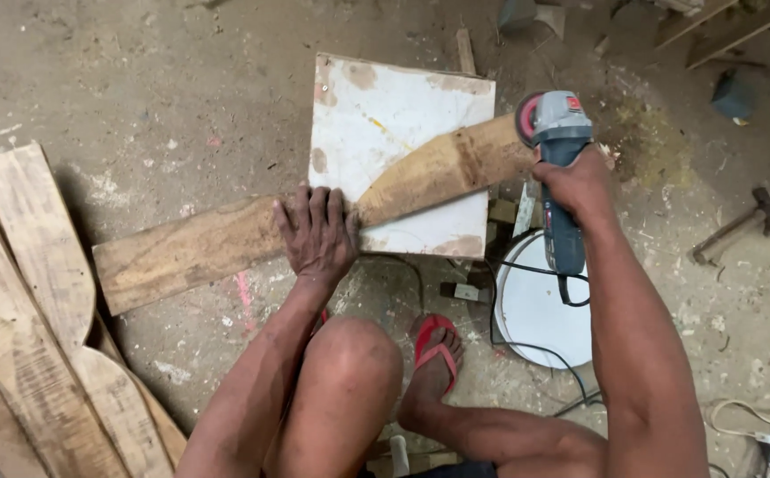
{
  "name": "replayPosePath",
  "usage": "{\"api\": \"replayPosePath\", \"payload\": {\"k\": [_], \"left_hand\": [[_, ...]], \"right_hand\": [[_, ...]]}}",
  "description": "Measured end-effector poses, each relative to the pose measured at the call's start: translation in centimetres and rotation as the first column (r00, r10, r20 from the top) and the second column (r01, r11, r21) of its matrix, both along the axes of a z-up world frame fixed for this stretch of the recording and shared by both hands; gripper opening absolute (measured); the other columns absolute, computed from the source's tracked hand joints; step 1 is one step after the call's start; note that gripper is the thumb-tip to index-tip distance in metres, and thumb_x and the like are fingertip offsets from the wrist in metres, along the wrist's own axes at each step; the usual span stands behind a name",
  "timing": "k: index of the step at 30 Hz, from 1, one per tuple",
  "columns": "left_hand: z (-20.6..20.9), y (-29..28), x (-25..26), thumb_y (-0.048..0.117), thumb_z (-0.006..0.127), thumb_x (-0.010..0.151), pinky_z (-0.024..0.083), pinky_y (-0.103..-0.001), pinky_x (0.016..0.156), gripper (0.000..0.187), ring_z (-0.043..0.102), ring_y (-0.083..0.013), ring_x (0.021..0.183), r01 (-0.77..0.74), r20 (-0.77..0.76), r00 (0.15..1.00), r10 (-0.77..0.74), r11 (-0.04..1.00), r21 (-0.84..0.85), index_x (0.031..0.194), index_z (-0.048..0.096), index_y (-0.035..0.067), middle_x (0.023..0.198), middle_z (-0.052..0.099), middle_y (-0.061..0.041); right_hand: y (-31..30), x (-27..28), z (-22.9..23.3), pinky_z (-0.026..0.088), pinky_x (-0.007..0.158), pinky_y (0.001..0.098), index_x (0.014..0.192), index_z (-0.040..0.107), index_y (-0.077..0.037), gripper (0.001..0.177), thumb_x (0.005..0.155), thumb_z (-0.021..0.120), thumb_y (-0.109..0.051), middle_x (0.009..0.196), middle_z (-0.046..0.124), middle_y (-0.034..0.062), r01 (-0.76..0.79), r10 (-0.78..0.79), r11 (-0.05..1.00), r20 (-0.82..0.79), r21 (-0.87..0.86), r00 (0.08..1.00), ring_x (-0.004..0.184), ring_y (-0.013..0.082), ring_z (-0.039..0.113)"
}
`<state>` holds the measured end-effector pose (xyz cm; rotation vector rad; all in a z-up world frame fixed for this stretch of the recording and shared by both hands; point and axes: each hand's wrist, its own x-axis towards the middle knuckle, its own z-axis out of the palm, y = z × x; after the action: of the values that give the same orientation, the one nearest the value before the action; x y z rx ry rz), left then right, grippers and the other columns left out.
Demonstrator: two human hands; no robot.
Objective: The person uses an angle grinder to sand the edges and surfaces of a long, curved piece of wood. They hold the wood with their left hand and move the grinder along its length, flipping the wood over to work on different sides.
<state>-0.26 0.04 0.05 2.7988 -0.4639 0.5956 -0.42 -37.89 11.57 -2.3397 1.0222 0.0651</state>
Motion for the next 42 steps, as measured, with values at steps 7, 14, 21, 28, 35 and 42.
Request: {"api": "replayPosePath", "payload": {"k": [7,14,21,28,35,42], "left_hand": [[-1.5,-0.2,0.2,0.046,0.043,0.104,0.02,-0.069,0.115,0.048,0.041,-0.0362,0.14,-0.015,-0.013,1.0,0.015,0.999,-0.046,0.137,0.05,0.012,0.131,0.052,-0.011],[0.6,0.5,-0.4,0.04,0.053,0.101,0.018,-0.064,0.122,0.061,0.04,-0.0362,0.143,0.004,-0.168,0.985,-0.034,0.984,-0.177,0.15,0.039,0.006,0.141,0.049,-0.016],[6.4,6.6,1.3,0.059,0.08,0.077,0.021,-0.064,0.122,0.097,0.022,-0.0416,0.153,0.169,-0.528,0.833,-0.164,0.985,-0.039,0.154,0.042,0.015,0.163,0.028,-0.019],[5.3,7.9,4.5,0.053,0.083,0.075,0.017,-0.085,0.109,0.098,0.03,-0.0413,0.147,0.298,-0.664,0.727,-0.172,0.951,0.08,0.158,0.033,0.037,0.155,0.042,-0.006],[7.6,7.7,4.0,0.049,0.087,0.071,0.013,-0.086,0.109,0.101,0.036,-0.0421,0.144,0.286,-0.707,0.681,-0.19,0.958,0.018,0.157,0.036,0.034,0.154,0.044,-0.006],[9.1,7.4,3.5,0.047,0.088,0.073,0.011,-0.084,0.113,0.099,0.035,-0.0406,0.146,0.247,-0.743,0.647,-0.169,0.969,-0.005,0.157,0.038,0.032,0.155,0.045,-0.006]], "right_hand": [[9.0,-1.9,2.2,0.051,0.093,0.0583,0.12,0.06,0.002,0.066,0.07,0.085,-0.033,0.118,0.068,0.0284,-0.125,0.134,0.989,-0.118,0.078,0.984,0.119,0.0465,0.063],[15.9,-4.2,2.7,0.05,0.101,0.059,0.127,0.051,0.002,0.081,0.071,0.081,-0.047,0.125,0.064,0.0315,-0.263,0.286,0.957,-0.256,0.12,0.923,0.123,0.0497,0.061],[20.1,-5.8,3.7,0.051,0.098,0.0605,0.129,0.053,0.002,0.08,0.072,0.081,-0.048,0.124,0.064,0.0344,-0.325,0.365,0.928,-0.266,0.184,0.892,0.122,0.0521,0.061],[20.1,-4.2,3.4,0.052,0.096,0.0599,0.123,0.057,0.004,0.082,0.068,0.082,-0.053,0.119,0.067,0.0348,-0.338,0.367,0.927,-0.221,0.159,0.903,0.12,0.0515,0.063],[10.3,-1.4,-1.0,0.053,0.09,0.0609,0.107,0.069,0.007,0.071,0.071,0.085,-0.052,0.109,0.069,0.0353,-0.166,0.161,0.986,-0.11,-0.036,0.981,0.112,0.0514,0.065],[18.4,-2.0,4.3,0.052,0.092,0.0606,0.115,0.067,0.006,0.061,0.071,0.083,-0.033,0.114,0.069,0.0325,-0.228,0.244,0.966,-0.146,0.117,0.959,0.117,0.0496,0.065]]}}
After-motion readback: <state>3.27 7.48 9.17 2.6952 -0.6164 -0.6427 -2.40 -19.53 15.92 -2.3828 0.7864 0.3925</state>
